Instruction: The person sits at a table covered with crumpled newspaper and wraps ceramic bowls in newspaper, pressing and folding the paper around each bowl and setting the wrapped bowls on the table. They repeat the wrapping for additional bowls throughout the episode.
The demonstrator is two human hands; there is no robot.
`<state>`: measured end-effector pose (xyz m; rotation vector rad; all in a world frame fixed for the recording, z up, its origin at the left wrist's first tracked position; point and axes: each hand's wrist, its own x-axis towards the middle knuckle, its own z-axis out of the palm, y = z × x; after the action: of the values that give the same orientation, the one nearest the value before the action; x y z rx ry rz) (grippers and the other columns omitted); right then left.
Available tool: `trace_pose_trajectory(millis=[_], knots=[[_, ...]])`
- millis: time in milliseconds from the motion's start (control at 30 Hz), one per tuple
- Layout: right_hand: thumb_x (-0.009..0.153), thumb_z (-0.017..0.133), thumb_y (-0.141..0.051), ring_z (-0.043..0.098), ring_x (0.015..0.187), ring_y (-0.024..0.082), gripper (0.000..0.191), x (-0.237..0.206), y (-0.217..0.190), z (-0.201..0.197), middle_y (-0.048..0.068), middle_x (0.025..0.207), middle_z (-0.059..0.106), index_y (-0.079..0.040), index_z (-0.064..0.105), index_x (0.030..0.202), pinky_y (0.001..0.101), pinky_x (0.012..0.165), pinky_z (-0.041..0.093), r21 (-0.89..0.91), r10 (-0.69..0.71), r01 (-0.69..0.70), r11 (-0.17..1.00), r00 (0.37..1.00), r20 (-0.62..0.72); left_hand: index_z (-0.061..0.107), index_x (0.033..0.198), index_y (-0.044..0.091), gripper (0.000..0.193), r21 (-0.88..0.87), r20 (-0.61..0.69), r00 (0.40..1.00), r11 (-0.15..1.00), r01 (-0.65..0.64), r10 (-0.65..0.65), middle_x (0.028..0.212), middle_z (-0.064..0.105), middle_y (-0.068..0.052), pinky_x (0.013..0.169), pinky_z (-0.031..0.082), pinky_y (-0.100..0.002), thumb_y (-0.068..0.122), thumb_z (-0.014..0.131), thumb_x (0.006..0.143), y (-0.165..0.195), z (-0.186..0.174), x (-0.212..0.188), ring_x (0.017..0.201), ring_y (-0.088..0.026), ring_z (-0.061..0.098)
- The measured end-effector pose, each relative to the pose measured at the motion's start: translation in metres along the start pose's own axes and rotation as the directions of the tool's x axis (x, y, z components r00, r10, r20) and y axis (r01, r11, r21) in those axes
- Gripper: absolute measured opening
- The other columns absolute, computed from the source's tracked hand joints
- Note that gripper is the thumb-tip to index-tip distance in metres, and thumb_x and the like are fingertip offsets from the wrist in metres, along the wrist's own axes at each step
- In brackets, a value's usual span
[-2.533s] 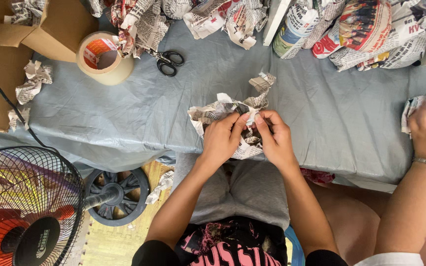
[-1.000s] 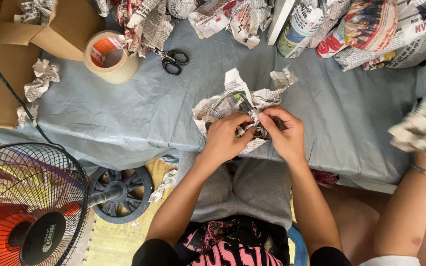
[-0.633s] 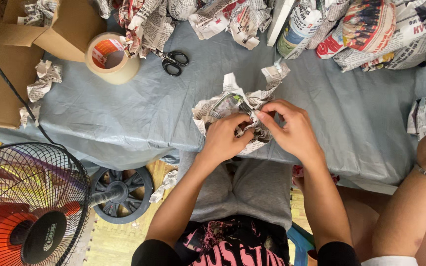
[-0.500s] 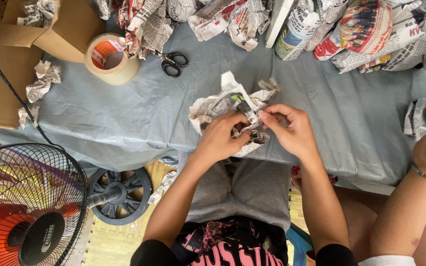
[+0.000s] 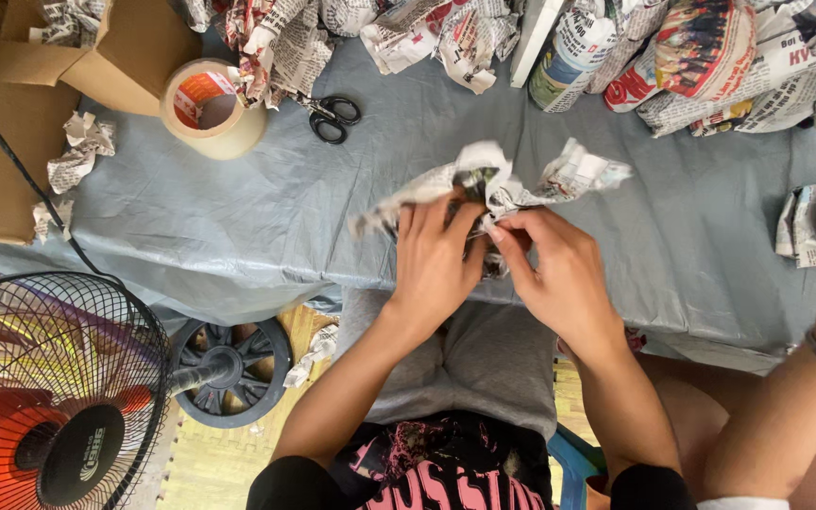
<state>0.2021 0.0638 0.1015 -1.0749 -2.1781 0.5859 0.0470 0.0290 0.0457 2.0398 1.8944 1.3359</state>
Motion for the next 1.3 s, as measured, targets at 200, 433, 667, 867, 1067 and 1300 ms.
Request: trace_pose_trajectory(millis=[200, 433, 667, 867, 1067, 1300], knots=[[0.099, 0.071, -0.014, 0.069, 0.072, 0.028, 0.014, 0.004, 0.005, 0.001, 0.013, 0.089, 0.071, -0.001, 0.068, 0.1, 0.0387, 0.065, 0.052, -0.108, 0.006, -0.004, 0.994, 1.0, 0.021, 0.074, 0.107, 0.005, 0.029, -0.284, 0.373, 0.927, 0.956, 0.071, 0.042, 0.117, 0.064, -0.009, 0.095, 0.034, -0.043, 0.014, 0.074, 0.08, -0.032, -0.007, 0.012, 0.116, -0.028, 0.054], [0.101, 0.068, -0.016, 0.067, 0.072, 0.02, 0.018, 0.004, 0.032, 0.018, 0.012, 0.088, 0.07, 0.001, 0.066, 0.106, 0.0341, 0.063, 0.051, 0.095, 0.103, -0.114, 0.989, 0.989, 0.107, 0.072, 0.107, 0.003, 0.031, -0.534, 0.531, 0.805, 0.842, 0.076, 0.264, 0.118, 0.063, -0.009, 0.109, 0.037, -0.041, 0.025, 0.078, 0.085, -0.076, 0.005, 0.026, 0.122, -0.028, 0.053], [0.102, 0.063, -0.019, 0.061, 0.068, 0.015, 0.019, 0.004, 0.045, 0.025, 0.008, 0.083, 0.071, 0.0, 0.065, 0.106, 0.0316, 0.06, 0.048, 0.198, 0.245, -0.295, 0.935, 0.939, 0.243, 0.074, 0.104, 0.004, 0.034, -0.51, 0.665, 0.716, 0.829, 0.23, 0.211, 0.119, 0.063, -0.007, 0.108, 0.037, -0.039, 0.027, 0.079, 0.08, -0.089, 0.016, 0.028, 0.125, -0.027, 0.051], [0.104, 0.061, -0.017, 0.064, 0.071, 0.015, 0.018, 0.0, 0.05, 0.028, 0.008, 0.086, 0.072, 0.0, 0.063, 0.107, 0.0314, 0.064, 0.05, 0.198, 0.19, -0.236, 0.951, 0.955, 0.226, 0.073, 0.102, 0.003, 0.032, -0.528, 0.661, 0.705, 0.827, 0.193, 0.257, 0.118, 0.062, -0.007, 0.107, 0.039, -0.038, 0.027, 0.079, 0.081, -0.088, 0.011, 0.032, 0.123, -0.027, 0.053], [0.105, 0.059, -0.016, 0.067, 0.076, 0.013, 0.017, -0.003, 0.058, 0.033, 0.008, 0.085, 0.07, 0.001, 0.062, 0.107, 0.0293, 0.069, 0.053, 0.288, 0.196, -0.259, 0.922, 0.953, 0.232, 0.073, 0.105, 0.003, 0.031, -0.557, 0.676, 0.671, 0.807, 0.194, 0.305, 0.114, 0.063, -0.007, 0.101, 0.045, -0.037, 0.026, 0.08, 0.085, -0.086, 0.003, 0.037, 0.116, -0.025, 0.06], [0.109, 0.059, -0.016, 0.064, 0.083, 0.01, 0.018, -0.012, 0.071, 0.043, 0.005, 0.092, 0.071, 0.001, 0.064, 0.11, 0.0269, 0.076, 0.054, 0.499, 0.203, -0.268, 0.825, 0.962, 0.181, 0.073, 0.108, 0.002, 0.034, -0.568, 0.651, 0.688, 0.807, 0.162, 0.321, 0.123, 0.063, -0.009, 0.106, 0.042, -0.038, 0.027, 0.08, 0.085, -0.09, 0.004, 0.031, 0.123, -0.026, 0.057]])
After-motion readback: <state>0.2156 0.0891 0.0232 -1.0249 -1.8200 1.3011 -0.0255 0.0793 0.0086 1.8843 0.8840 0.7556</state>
